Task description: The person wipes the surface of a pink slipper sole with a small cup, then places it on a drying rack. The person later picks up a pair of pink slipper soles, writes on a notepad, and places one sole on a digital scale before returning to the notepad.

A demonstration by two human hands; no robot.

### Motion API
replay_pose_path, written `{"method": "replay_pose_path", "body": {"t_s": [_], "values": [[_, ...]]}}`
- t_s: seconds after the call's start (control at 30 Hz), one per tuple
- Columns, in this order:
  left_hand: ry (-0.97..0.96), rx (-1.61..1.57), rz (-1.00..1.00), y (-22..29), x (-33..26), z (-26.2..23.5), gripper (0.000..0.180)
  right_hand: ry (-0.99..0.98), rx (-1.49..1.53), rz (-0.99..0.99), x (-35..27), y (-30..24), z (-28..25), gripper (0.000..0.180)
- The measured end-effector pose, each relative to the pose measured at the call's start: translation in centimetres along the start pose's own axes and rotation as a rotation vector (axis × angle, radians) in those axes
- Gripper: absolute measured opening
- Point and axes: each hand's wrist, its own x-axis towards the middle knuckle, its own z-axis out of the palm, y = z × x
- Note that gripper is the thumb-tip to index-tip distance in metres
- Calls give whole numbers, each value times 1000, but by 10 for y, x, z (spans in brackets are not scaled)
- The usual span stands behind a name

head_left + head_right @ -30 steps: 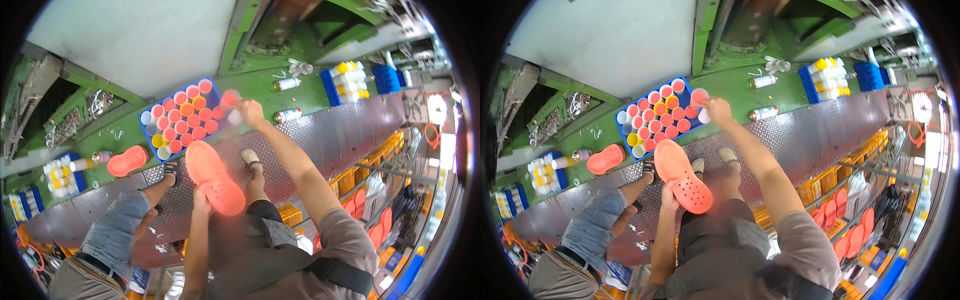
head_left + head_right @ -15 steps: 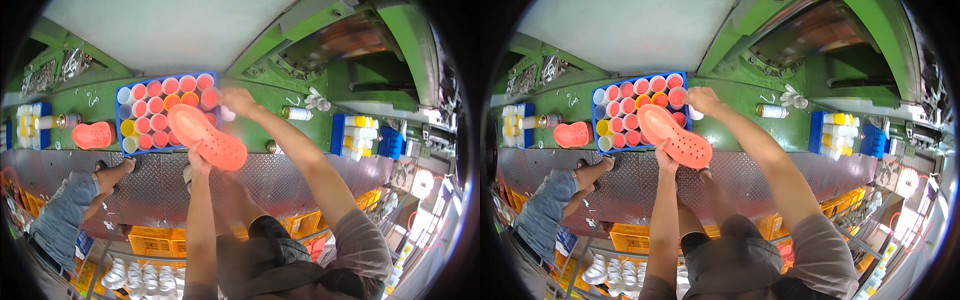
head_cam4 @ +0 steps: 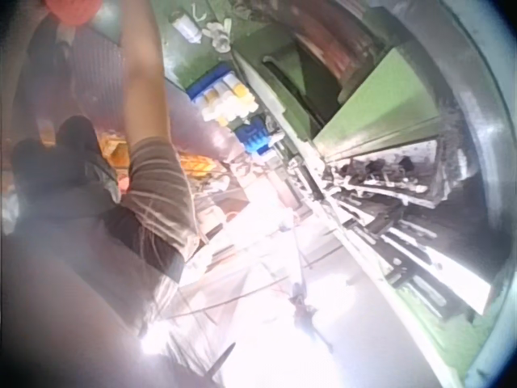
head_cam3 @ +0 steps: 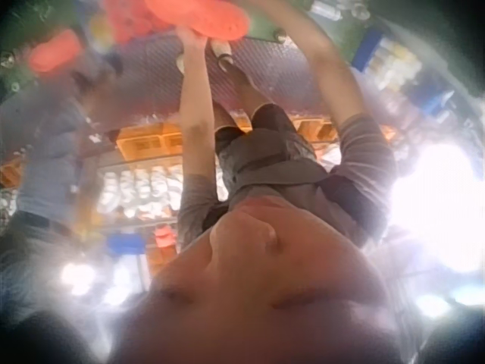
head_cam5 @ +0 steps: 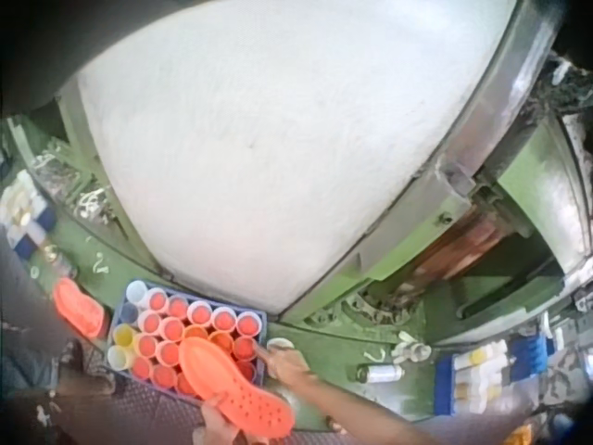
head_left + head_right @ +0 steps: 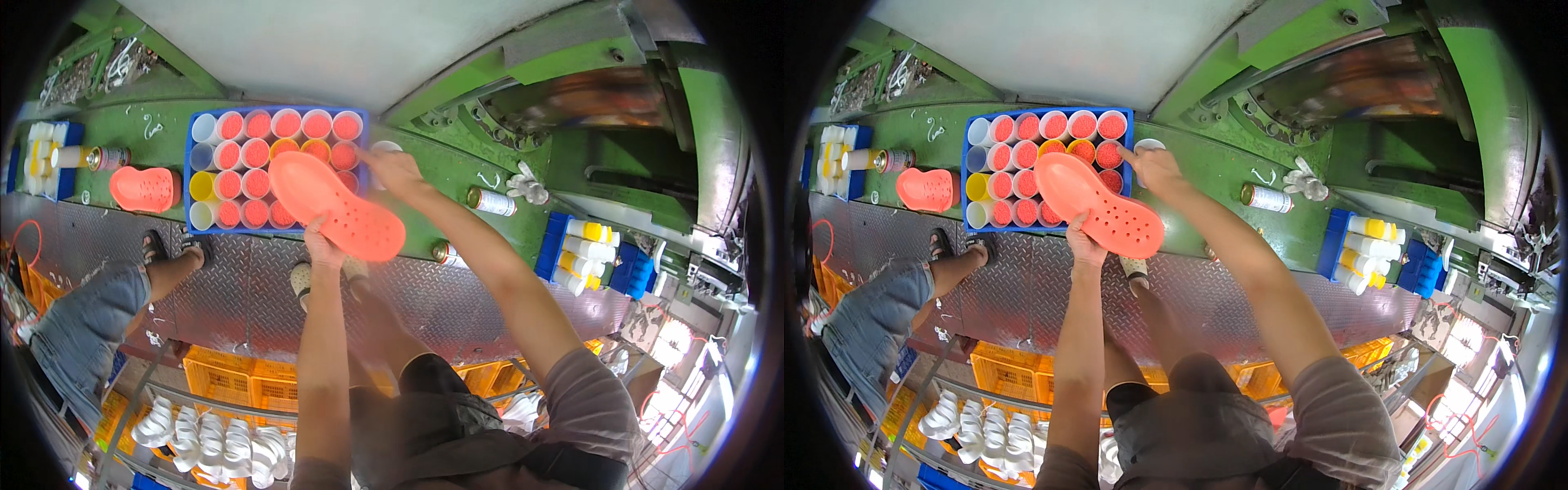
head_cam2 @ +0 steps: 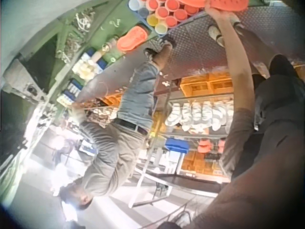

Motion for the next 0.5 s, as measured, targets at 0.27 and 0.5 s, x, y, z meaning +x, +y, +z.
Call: {"method": "replay_pose_path", "body": {"t_s": [0.27,0.5], "values": [[134,78,51,19,-75,-11,48,238,235,27,-85,-37,-55,52],[-66,210,87,43,-178,-10,73,352,473,141,-71,-83,5,50]]}}
